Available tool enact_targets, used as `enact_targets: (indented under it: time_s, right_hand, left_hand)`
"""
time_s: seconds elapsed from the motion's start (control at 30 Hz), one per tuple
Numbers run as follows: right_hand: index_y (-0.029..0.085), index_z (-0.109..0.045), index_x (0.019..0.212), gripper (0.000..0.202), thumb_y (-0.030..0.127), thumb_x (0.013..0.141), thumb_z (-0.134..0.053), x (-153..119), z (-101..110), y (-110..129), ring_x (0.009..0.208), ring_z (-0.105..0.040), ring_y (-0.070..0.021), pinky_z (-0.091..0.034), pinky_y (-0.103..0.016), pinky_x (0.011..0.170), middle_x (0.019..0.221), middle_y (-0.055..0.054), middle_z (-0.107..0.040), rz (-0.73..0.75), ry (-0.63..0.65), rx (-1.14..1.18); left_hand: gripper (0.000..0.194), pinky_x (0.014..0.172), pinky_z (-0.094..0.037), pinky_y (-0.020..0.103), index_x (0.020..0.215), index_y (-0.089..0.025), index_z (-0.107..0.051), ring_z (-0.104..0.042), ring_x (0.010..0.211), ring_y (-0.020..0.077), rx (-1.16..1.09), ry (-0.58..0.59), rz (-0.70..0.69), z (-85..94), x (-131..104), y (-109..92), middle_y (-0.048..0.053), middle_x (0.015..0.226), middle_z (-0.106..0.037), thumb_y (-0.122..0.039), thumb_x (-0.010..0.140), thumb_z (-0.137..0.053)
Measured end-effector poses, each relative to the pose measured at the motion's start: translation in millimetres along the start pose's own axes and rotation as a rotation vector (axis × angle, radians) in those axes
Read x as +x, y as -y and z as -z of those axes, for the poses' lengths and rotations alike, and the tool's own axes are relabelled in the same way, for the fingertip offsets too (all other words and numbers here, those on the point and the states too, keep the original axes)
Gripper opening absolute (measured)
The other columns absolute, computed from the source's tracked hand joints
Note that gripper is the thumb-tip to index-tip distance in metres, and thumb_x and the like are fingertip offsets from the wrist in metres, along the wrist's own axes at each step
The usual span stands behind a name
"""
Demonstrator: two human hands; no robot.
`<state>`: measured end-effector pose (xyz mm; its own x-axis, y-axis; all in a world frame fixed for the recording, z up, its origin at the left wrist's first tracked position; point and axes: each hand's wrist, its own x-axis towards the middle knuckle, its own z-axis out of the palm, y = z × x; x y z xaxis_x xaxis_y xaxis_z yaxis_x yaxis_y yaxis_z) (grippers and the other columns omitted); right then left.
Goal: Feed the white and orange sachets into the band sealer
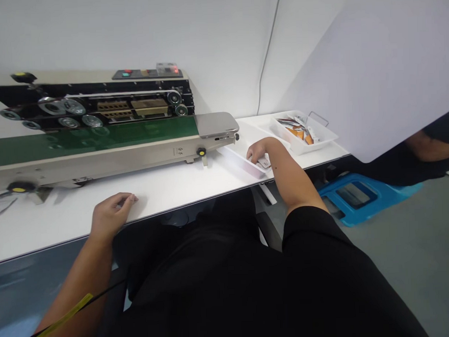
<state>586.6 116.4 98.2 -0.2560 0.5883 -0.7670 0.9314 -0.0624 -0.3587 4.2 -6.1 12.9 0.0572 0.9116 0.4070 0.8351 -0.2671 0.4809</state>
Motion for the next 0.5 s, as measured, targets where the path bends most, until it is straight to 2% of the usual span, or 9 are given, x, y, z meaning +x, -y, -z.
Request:
enact_targets:
  time_s: [0.13, 0.23, 0.33, 0.5]
  right_hand:
    - [0.018, -0.074, 0.11, 0.057, 0.043, 0.061, -0.09, -1, -6, 3, 0.059, -0.067, -0.0194, -0.054, -0.03, 0.057, 0.068, 0.0, -0.07, -0.004, 0.014, 0.053]
    - [0.017, -0.075, 0.106, 0.054, 0.043, 0.06, -0.091, 0, -6, 0, 0.062, -0.066, -0.0177, -0.052, -0.027, 0.059, 0.072, -0.001, -0.072, 0.062, -0.02, 0.063]
    - [0.017, -0.075, 0.101, 0.054, 0.049, 0.061, -0.092, 1, -2, -7, 0.066, -0.066, -0.0164, -0.049, -0.025, 0.059, 0.079, -0.002, -0.074, 0.111, -0.152, 0.062]
    - [0.018, -0.072, 0.101, 0.064, 0.066, 0.063, -0.089, -3, 5, -21, 0.07, -0.066, -0.0174, -0.05, -0.026, 0.062, 0.084, -0.004, -0.075, 0.16, -0.356, 0.166]
  left_hand:
    - [0.031, 0.075, -0.05, 0.03, 0.089, -0.024, -0.074, -0.068, 0.075, 0.018, 0.008, -0.001, 0.002, -0.8, 0, 0, 0.002, 0.09, -0.078, -0.049, 0.093, -0.055]
    - [0.031, 0.075, -0.05, 0.03, 0.089, -0.025, -0.074, -0.069, 0.077, 0.0187, 0.002, -0.001, 0.002, -0.4, 0, 0, 0.002, 0.09, -0.078, -0.048, 0.094, -0.055]
    - [0.031, 0.077, -0.05, 0.029, 0.089, -0.025, -0.074, -0.07, 0.08, 0.019, -0.002, 0.002, 0.005, -0.2, -1, 0, 0.001, 0.092, -0.078, -0.049, 0.094, -0.055]
    - [0.032, 0.076, -0.05, 0.029, 0.09, -0.024, -0.074, -0.069, 0.078, 0.0185, 0.006, 0.024, 0.03, -0.1, -1, 3, 0.002, 0.093, -0.079, -0.049, 0.092, -0.055]
